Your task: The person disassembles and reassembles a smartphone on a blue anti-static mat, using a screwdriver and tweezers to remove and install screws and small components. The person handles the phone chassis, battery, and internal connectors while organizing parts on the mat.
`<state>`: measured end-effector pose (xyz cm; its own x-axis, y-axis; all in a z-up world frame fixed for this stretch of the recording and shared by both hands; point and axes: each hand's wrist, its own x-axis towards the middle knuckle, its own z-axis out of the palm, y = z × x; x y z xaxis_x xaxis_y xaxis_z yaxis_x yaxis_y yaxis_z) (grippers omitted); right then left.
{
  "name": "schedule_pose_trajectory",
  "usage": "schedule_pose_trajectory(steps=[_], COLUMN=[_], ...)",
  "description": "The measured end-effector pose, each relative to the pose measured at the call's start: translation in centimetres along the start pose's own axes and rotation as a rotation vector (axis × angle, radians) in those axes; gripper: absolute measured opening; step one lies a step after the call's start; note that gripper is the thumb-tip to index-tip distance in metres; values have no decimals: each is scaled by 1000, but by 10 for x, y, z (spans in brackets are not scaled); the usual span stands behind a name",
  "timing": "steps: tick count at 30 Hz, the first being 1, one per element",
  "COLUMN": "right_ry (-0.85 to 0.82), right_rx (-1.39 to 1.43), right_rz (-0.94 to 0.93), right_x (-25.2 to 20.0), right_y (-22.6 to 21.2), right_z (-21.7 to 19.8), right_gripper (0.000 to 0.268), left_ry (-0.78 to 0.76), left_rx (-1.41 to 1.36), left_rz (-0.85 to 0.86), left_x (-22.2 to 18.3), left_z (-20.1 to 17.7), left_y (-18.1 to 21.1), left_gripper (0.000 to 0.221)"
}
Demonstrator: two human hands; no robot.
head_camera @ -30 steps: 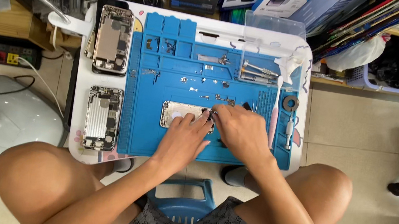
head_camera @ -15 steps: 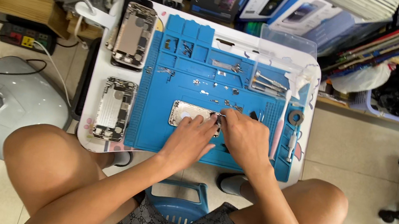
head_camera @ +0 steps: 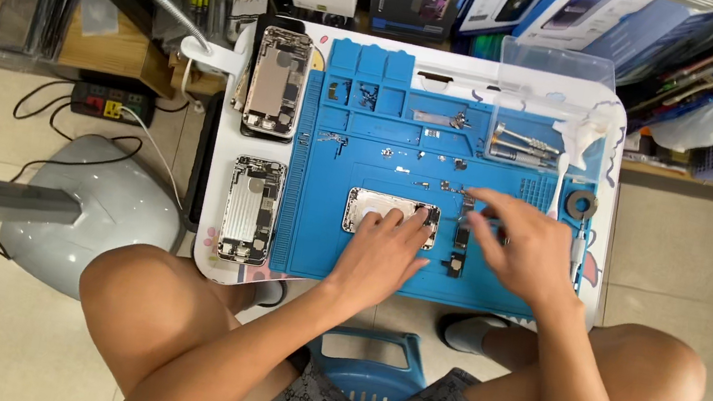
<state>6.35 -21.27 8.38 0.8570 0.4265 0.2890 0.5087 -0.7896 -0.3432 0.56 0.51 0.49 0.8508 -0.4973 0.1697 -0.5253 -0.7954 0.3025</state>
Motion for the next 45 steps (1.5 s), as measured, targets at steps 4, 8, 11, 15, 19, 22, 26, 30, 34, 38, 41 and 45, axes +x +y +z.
schedule_pose_trajectory(steps=[4,8,11,15,19,22,26,30,34,38,41,45], right_ry=[146,319,402,409,325,187,53,-29,-50,-83,-100,-138], right_rx=[191,328,310,110,-28,-143,-267,-344,-362,-403,-416,-436], right_rz=[219,440,570,712,767,764,770,755,731,706,682,668], right_x=[-18,-28,-37,-46,-56,-60,-66,-64,-65,-65,-61,-60], right_y=[20,39,51,55,67,69,73,73,72,71,67,64], right_z=[2,1,0,-8,-16,-19,-6,1,4,3,0,-6], right_gripper=[12,15,16,21,21,26,26,27,27,29,29,29], left_ry=[21,40,42,77,170,199,151,165,156,137,80,99], left_rx=[-1,16,24,17,57,96,121,137,128,93,77,114], left_rz=[17,4,-7,-31,5,8,-13,4,-13,-1,-24,2], left_x=[2,7,11,11,11,14,14,13,12,12,14,15], left_z=[6,9,9,11,24,22,13,14,31,22,10,7], left_y=[-2,-5,-2,-2,-4,-2,2,0,-3,-3,-2,-1], left_gripper=[41,30,26,19,23,23,21,22,27,27,22,25])
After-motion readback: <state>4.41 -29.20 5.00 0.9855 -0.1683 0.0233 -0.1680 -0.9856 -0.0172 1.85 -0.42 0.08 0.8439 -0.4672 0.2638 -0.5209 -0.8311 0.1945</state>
